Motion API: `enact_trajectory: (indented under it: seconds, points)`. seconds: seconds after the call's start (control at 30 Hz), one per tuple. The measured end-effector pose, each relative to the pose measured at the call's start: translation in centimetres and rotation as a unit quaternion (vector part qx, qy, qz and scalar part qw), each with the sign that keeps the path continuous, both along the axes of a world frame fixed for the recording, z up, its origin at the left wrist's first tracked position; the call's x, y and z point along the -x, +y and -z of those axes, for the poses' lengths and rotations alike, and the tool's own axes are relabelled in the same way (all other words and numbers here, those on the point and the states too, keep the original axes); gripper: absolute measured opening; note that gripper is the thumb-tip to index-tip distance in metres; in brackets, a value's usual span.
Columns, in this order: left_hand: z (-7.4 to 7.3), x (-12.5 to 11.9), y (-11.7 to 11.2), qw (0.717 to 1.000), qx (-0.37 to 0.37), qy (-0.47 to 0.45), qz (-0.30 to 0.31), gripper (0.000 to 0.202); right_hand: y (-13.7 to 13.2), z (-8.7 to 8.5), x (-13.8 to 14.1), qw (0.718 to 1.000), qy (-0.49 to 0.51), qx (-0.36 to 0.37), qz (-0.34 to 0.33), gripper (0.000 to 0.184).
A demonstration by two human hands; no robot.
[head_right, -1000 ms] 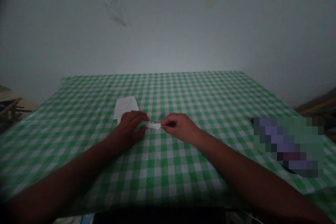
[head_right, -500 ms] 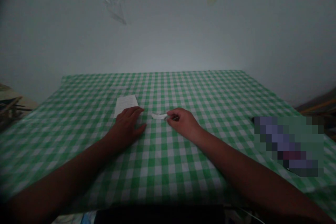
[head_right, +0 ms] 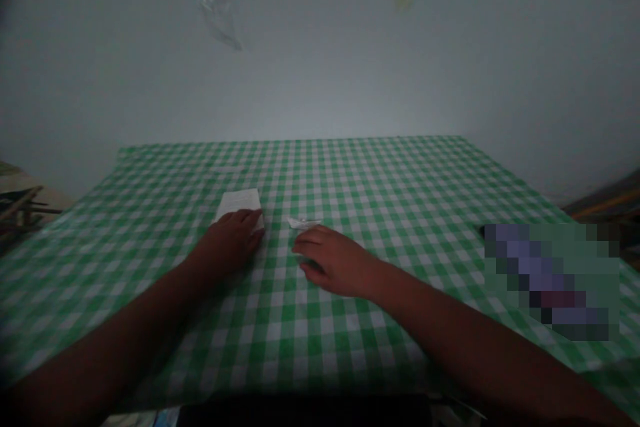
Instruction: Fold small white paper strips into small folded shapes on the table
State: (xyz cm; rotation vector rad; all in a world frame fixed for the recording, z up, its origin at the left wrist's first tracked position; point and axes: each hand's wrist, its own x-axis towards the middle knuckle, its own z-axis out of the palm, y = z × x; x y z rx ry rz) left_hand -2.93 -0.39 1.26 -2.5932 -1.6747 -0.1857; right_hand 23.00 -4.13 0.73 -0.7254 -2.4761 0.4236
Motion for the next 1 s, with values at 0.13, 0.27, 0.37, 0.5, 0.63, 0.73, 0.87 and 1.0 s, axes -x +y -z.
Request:
enact_trajectory:
  seconds: [0.13,0.27,0.37,0.5,0.63,0.73,0.87,1.0]
  points:
    - [-0.3,0.4,0.2,1.000,-0.004,-0.008,0.027,0.036,0.0,0.3,0.0,0.999,-0.037,-0.007,0.006,0.034]
    - [0.0,0.5,0.3,0.999,-0.005,-0.004,0.041,0.031,0.1,0.7,-0.1,0.997,-0.070,-0.009,0.035,0.040]
    - [0.4,0.6,0.4,0.999,-0.031,0.009,0.018,0.029,0.1,0.9,0.0,0.995,-0.077,-0.008,0.055,0.045]
    - [0.4,0.7,0.4,0.998,-0.005,0.047,0.028,0.031,0.0,0.9,0.1,0.994,-0.085,-0.008,0.069,0.047]
    - [0.0,0.8,0.2,0.997,0.005,0.073,0.023,0.038,-0.2,0.8,0.2,0.994,-0.088,-0.011,0.067,0.047]
    - [-0.3,0.8,-0.1,0.996,0.016,0.081,0.017,0.040,-0.4,0.6,0.3,0.993,-0.099,-0.017,0.062,0.046]
    - [-1.1,0.5,-0.4,0.997,0.025,0.065,0.018,0.038,-0.7,0.4,0.4,0.993,-0.100,-0.021,0.051,0.044]
    - [-1.7,0.3,-0.9,0.999,0.041,0.030,0.019,0.035,-0.9,0.1,0.5,0.993,-0.112,-0.022,0.044,0.041]
